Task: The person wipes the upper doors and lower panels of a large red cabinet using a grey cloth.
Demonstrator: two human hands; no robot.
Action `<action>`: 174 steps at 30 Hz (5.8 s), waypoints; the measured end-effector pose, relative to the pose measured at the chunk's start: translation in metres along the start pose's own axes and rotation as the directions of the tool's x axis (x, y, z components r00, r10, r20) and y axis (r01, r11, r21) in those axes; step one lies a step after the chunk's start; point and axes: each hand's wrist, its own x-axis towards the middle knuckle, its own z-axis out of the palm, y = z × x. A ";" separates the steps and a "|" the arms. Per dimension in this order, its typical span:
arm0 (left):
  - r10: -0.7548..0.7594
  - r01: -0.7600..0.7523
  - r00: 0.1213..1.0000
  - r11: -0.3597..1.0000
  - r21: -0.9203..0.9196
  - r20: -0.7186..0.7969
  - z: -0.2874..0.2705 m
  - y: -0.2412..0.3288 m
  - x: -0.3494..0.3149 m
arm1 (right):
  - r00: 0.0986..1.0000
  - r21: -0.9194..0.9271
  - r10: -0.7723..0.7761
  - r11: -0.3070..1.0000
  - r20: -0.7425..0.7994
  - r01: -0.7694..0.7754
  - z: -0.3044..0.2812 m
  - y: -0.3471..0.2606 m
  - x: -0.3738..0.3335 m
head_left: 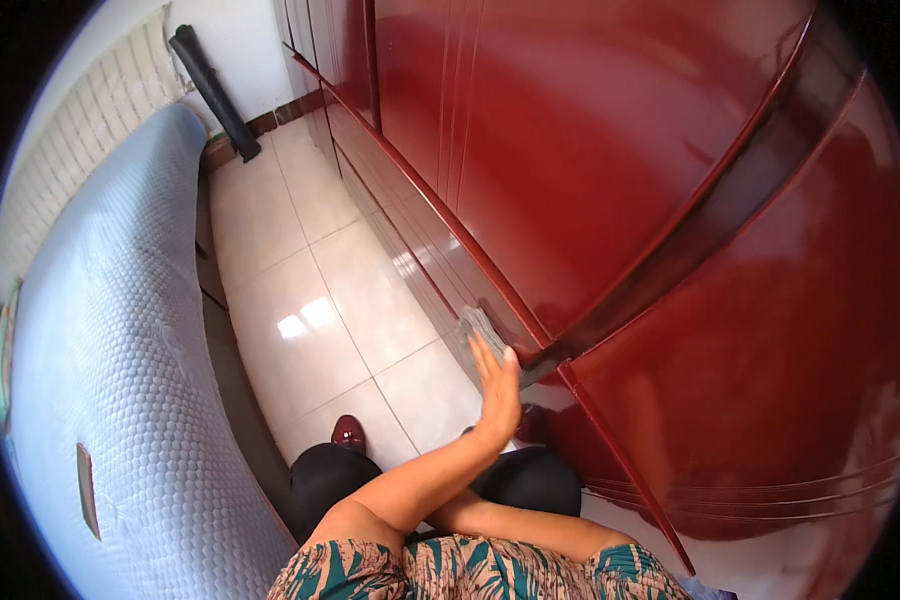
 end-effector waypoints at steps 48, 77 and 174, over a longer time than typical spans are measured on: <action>-0.057 0.020 0.970 0.988 -0.155 -0.235 -0.060 -0.004 0.160 | 0.935 -0.661 -0.107 0.680 0.339 0.317 -0.019 -0.024 -0.016; -0.242 0.248 0.919 0.969 -0.023 -0.310 -0.063 -0.102 0.173 | 0.917 -0.641 -0.160 0.671 0.365 0.373 -0.021 -0.015 -0.019; -0.112 0.301 0.803 0.924 -0.237 0.585 -0.142 0.060 -0.139 | 0.832 0.756 -0.104 0.368 -0.546 0.542 -0.033 -0.087 -0.169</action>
